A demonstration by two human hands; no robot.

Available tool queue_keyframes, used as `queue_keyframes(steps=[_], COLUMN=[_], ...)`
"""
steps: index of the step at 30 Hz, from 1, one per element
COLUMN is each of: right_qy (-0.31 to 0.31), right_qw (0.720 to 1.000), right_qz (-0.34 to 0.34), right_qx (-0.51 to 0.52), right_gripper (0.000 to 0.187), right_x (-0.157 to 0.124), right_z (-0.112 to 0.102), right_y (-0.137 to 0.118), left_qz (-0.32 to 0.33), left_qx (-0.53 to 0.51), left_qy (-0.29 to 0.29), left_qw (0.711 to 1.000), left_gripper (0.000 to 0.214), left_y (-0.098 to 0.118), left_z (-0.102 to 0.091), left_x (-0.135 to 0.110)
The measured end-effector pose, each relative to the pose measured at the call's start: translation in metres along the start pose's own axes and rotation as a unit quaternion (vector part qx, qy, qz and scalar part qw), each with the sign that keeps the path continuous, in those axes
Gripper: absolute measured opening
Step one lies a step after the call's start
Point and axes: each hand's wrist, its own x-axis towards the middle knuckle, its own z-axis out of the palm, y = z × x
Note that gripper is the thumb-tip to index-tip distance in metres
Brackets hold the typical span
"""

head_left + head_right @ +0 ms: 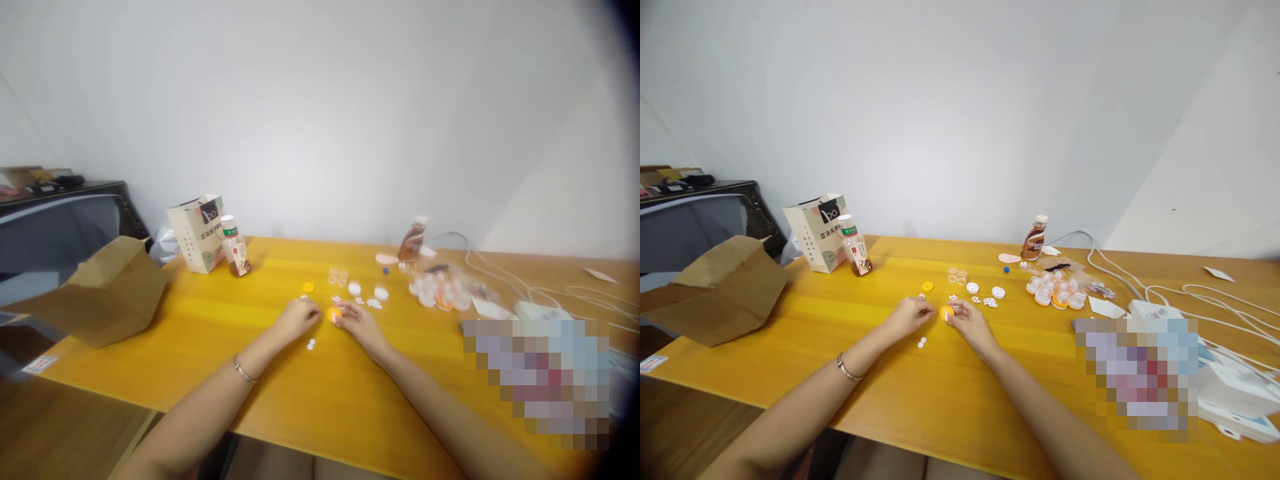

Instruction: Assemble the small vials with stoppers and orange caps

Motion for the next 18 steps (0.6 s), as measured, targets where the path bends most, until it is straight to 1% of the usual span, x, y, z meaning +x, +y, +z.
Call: queue_keyframes(steps=[3,6,11,18], right_qy=[-0.002,-0.012,-0.015,-0.011], right_qw=[1.0,1.0,0.999,0.997], right_qz=[-0.011,-0.013,-0.022,-0.063], right_qx=[-0.008,-0.012,-0.02,-0.04], right_gripper=[0.035,0.037,0.039,0.033], right_x=[0.001,0.001,0.0,-0.001], right_z=[0.002,0.004,0.006,0.009], right_y=[0.001,0.002,0.002,0.0], left_qz=[-0.033,-0.045,-0.038,-0.071], left_qx=[-0.104,-0.168,-0.16,-0.158], left_qy=[0.051,0.062,0.078,0.074], left_qw=[0.993,0.983,0.983,0.982], left_gripper=[0.019,0.019,0.016,0.015], left_y=[0.004,0.008,0.011,0.015], left_z=[0.001,0.004,0.006,0.001], left_x=[0.002,0.003,0.004,0.003])
